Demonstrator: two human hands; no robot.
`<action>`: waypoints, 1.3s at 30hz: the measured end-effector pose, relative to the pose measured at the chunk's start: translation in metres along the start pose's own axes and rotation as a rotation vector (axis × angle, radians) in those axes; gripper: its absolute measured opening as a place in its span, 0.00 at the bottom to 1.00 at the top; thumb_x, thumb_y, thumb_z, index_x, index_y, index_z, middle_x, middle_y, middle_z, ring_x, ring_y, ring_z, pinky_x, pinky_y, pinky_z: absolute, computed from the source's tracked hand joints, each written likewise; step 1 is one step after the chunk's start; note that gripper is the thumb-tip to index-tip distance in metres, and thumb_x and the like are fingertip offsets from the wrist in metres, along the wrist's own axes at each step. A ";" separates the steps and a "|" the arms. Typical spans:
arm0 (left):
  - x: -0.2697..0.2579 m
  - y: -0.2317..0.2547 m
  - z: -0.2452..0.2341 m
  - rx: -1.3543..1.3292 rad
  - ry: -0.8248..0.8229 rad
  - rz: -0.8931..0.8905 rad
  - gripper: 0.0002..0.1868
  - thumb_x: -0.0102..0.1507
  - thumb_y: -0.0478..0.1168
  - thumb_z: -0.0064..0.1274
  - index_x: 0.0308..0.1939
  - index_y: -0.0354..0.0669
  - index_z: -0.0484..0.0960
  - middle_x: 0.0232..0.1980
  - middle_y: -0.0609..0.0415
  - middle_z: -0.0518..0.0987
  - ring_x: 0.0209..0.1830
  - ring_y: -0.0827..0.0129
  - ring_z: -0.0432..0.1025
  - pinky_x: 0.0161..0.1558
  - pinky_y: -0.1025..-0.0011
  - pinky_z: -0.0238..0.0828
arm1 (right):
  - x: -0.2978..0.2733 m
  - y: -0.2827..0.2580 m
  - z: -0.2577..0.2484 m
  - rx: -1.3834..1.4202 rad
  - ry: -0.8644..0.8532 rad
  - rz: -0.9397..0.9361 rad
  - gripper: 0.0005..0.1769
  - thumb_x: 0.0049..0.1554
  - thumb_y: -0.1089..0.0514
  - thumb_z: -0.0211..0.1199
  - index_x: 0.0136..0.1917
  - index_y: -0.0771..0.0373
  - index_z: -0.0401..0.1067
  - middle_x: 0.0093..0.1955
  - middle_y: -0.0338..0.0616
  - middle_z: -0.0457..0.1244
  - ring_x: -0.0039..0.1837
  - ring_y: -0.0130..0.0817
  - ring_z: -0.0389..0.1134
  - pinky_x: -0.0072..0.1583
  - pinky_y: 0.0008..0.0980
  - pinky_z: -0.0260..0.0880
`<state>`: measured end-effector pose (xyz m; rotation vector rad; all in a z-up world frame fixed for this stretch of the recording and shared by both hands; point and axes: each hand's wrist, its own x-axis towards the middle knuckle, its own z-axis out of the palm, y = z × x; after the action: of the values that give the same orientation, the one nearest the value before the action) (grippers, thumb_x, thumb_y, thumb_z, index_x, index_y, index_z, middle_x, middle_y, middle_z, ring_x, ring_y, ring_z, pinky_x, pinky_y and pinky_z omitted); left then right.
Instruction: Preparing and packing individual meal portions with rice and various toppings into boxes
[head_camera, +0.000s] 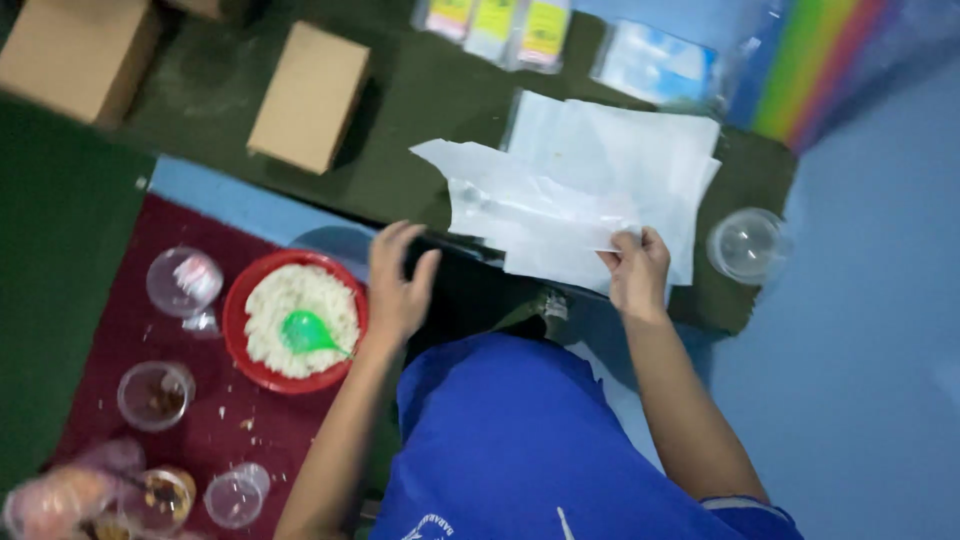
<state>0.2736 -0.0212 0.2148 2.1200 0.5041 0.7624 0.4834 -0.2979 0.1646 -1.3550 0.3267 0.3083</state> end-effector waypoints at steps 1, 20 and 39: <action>0.013 0.004 0.017 -0.015 -0.028 0.021 0.19 0.64 0.37 0.62 0.59 0.39 0.79 0.57 0.40 0.75 0.65 0.42 0.69 0.68 0.53 0.63 | 0.008 0.012 -0.017 0.015 0.033 -0.011 0.10 0.53 0.68 0.61 0.43 0.63 0.61 0.38 0.38 0.55 0.36 0.32 0.69 0.45 0.30 0.81; 0.076 0.017 0.140 0.532 -0.791 0.226 0.24 0.68 0.48 0.50 0.69 0.60 0.76 0.79 0.43 0.61 0.80 0.41 0.50 0.72 0.34 0.50 | -0.061 -0.086 -0.082 -1.178 0.449 -0.603 0.21 0.65 0.62 0.64 0.70 0.67 0.68 0.65 0.60 0.62 0.63 0.59 0.67 0.53 0.57 0.74; 0.089 0.011 0.171 0.084 -0.310 -0.258 0.24 0.61 0.31 0.56 0.62 0.44 0.76 0.40 0.43 0.85 0.41 0.49 0.82 0.42 0.54 0.78 | 0.003 -0.047 -0.052 -1.267 0.070 -1.241 0.11 0.58 0.63 0.73 0.54 0.53 0.81 0.58 0.39 0.69 0.57 0.39 0.73 0.57 0.33 0.75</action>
<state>0.4543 -0.0721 0.1706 2.1446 0.6322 0.2655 0.5022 -0.3573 0.1958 -2.4982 -0.8291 -0.7155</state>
